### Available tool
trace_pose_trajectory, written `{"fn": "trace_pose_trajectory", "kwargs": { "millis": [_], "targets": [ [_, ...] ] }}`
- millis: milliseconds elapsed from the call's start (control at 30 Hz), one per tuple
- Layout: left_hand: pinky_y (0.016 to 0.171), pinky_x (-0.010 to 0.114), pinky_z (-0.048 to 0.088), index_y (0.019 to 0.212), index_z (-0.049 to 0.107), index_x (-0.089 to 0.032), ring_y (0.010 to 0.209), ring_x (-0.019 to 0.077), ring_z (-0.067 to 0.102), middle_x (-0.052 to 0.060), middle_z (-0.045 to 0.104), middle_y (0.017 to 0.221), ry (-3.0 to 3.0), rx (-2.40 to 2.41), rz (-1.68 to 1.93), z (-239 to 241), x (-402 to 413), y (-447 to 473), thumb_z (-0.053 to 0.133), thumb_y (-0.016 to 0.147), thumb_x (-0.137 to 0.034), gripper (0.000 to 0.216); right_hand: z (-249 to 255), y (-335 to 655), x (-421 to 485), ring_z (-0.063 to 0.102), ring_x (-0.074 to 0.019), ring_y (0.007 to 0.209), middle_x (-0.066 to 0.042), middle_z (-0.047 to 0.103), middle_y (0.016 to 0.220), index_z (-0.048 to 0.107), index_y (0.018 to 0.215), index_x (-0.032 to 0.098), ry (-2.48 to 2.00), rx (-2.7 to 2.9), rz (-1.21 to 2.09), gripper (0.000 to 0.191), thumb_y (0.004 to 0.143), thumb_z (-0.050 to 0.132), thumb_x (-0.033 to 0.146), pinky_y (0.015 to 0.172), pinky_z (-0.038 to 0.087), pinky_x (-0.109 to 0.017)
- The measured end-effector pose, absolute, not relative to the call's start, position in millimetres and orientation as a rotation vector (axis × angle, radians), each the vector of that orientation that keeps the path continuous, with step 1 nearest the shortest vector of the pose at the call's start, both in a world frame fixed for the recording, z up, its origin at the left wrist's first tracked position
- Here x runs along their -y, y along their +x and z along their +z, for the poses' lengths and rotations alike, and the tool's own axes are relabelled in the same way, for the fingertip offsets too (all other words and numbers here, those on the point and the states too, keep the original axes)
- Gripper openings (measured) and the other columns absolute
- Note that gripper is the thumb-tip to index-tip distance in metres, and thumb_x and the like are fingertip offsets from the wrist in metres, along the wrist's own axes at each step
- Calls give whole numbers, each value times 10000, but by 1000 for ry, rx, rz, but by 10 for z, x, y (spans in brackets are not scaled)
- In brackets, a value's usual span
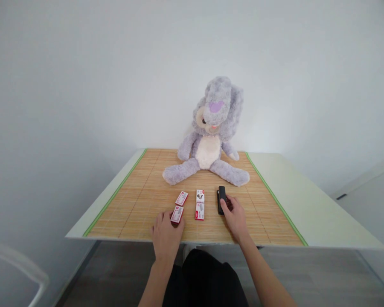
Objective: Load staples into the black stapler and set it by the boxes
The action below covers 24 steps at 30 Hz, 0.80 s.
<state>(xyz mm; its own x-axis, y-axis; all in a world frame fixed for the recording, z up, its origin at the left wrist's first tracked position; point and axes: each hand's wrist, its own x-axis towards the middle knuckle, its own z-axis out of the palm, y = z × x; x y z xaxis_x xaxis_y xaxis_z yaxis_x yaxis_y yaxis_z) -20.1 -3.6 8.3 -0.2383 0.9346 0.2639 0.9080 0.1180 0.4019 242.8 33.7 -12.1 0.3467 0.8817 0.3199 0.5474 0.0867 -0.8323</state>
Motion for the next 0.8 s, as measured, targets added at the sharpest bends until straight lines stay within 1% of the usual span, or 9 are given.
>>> {"fn": "trace_pose_trajectory", "kwargs": {
  "millis": [100, 233, 400, 433, 500, 567, 667, 800],
  "targets": [
    [906, 405, 409, 1140, 647, -242, 1104, 301, 594, 86, 669, 1108, 1882, -2312, 746, 115, -128, -152, 571, 938, -466, 311, -104, 2423, -330, 656, -262, 858, -106, 724, 1011, 712, 1193, 203, -1589, 1323, 410, 476, 964, 533, 581, 793, 540, -406],
    [914, 420, 414, 1117, 656, -228, 1095, 309, 589, 101, 670, 1095, 1854, -2319, 750, 168, -341, -143, 545, 951, -469, 313, -85, 2420, -327, 656, -267, 843, -106, 725, 982, 719, 1173, 205, -1587, 1330, 413, 475, 965, 521, 583, 774, 542, -410],
    [1004, 435, 402, 1303, 595, -221, 1182, 308, 543, 131, 613, 1247, 1905, -2279, 848, 233, -322, 41, 511, 979, -456, 409, -74, 2412, -328, 656, -273, 843, -109, 724, 969, 706, 1204, 197, -1584, 1329, 418, 503, 956, 525, 595, 776, 549, -416],
    [1019, 431, 400, 1296, 601, -233, 1195, 304, 537, 125, 609, 1253, 1955, -2213, 877, 238, -288, 127, 509, 983, -451, 393, -73, 2408, -328, 657, -271, 843, -108, 725, 975, 706, 1204, 197, -1584, 1328, 420, 503, 950, 537, 597, 776, 551, -413],
    [1024, 424, 403, 1210, 648, -261, 1186, 298, 542, 102, 621, 1205, 2052, -2046, 886, 237, -228, 322, 514, 983, -452, 326, -72, 2403, -327, 661, -267, 848, -107, 726, 998, 704, 1206, 197, -1586, 1329, 421, 505, 931, 572, 599, 780, 553, -408],
    [1024, 434, 404, 1192, 659, -268, 1162, 299, 551, 94, 631, 1160, 2087, -1956, 861, 225, -200, 506, 525, 977, -456, 315, -74, 2399, -327, 664, -261, 855, -105, 724, 1016, 693, 1225, 191, -1588, 1333, 417, 520, 913, 602, 598, 791, 555, -406],
    [1019, 456, 404, 1312, 605, -254, 1190, 311, 543, 107, 623, 1230, 2112, -1917, 834, 204, -232, 681, 549, 964, -413, 387, -87, 2398, -331, 662, -247, 846, -95, 717, 1015, 667, 1260, 183, -1593, 1338, 406, 544, 902, 619, 589, 796, 555, -399],
    [1018, 434, 416, 1418, 525, -258, 1253, 300, 528, 104, 586, 1362, 2168, -1812, 827, 192, -307, 712, 564, 945, -315, 478, -112, 2398, -341, 659, -240, 842, -84, 713, 1008, 650, 1256, 186, -1598, 1340, 396, 544, 866, 662, 564, 797, 554, -395]
  ]
}}
